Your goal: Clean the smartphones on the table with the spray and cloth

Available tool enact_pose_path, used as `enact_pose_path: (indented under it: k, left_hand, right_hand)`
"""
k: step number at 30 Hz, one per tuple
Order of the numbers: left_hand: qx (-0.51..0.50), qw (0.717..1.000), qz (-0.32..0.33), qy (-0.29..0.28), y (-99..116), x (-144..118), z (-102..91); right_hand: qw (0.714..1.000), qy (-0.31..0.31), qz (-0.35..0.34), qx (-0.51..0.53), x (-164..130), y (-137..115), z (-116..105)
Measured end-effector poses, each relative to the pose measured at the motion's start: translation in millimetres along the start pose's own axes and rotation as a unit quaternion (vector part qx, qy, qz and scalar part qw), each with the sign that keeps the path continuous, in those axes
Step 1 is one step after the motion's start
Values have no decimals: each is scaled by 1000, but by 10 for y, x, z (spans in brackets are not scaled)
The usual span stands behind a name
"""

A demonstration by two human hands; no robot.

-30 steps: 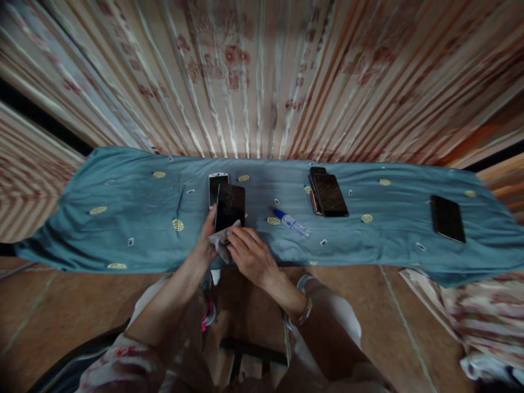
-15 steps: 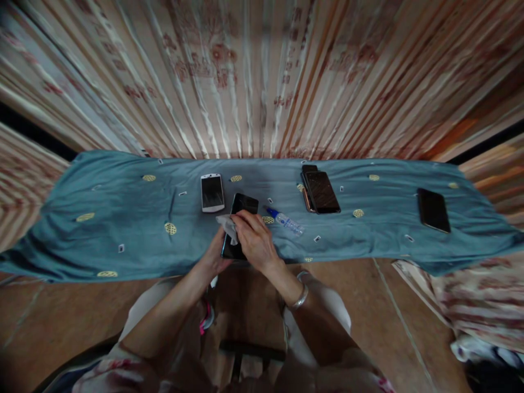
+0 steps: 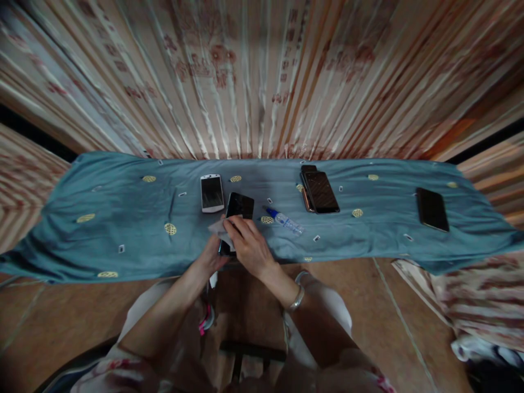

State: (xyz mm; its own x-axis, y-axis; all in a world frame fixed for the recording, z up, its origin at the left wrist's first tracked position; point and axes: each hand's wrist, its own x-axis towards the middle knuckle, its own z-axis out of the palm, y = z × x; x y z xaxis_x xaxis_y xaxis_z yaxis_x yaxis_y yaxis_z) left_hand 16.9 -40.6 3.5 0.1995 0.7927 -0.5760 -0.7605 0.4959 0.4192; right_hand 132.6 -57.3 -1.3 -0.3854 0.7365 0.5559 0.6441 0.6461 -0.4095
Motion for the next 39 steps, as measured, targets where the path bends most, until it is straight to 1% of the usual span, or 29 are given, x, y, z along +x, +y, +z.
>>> enact_pose_path:
  k: [1, 4, 8, 13, 17, 22, 26, 30, 34, 39]
  left_hand:
    - [0, 1000, 2, 2, -41, -16, 16]
    - [23, 999, -14, -20, -115, -79, 78]
    - [41, 999, -11, -27, -129, -140, 141]
    - [59, 996, -47, -40, -147, -145, 114]
    - [78, 994, -69, -29, -111, -158, 75]
    - [40, 996, -68, -49, -21, -189, 70]
    - [25, 997, -67, -43, 38, -208, 70]
    - [11, 997, -57, -49, 101, -200, 47]
    - [-13, 997, -45, -61, 176, -186, 46]
    - [-15, 999, 8, -35, 253, -189, 33]
  right_hand:
    - [1000, 12, 6, -6, 24, 47, -13]
    - [999, 36, 19, -30, 96, 165, -58]
    - [998, 39, 30, -51, 159, 254, -104]
    - [996, 48, 50, -48, 170, 378, -101]
    - [995, 67, 48, -62, 155, 483, -80]
    - [994, 83, 47, -58, 126, 522, -55]
    - [993, 88, 50, -56, 124, 498, -43]
    - [993, 92, 26, -65, 144, 410, -44]
    - [996, 75, 3, -54, 151, 245, -44]
    - [998, 49, -14, -42, 128, -10, -28]
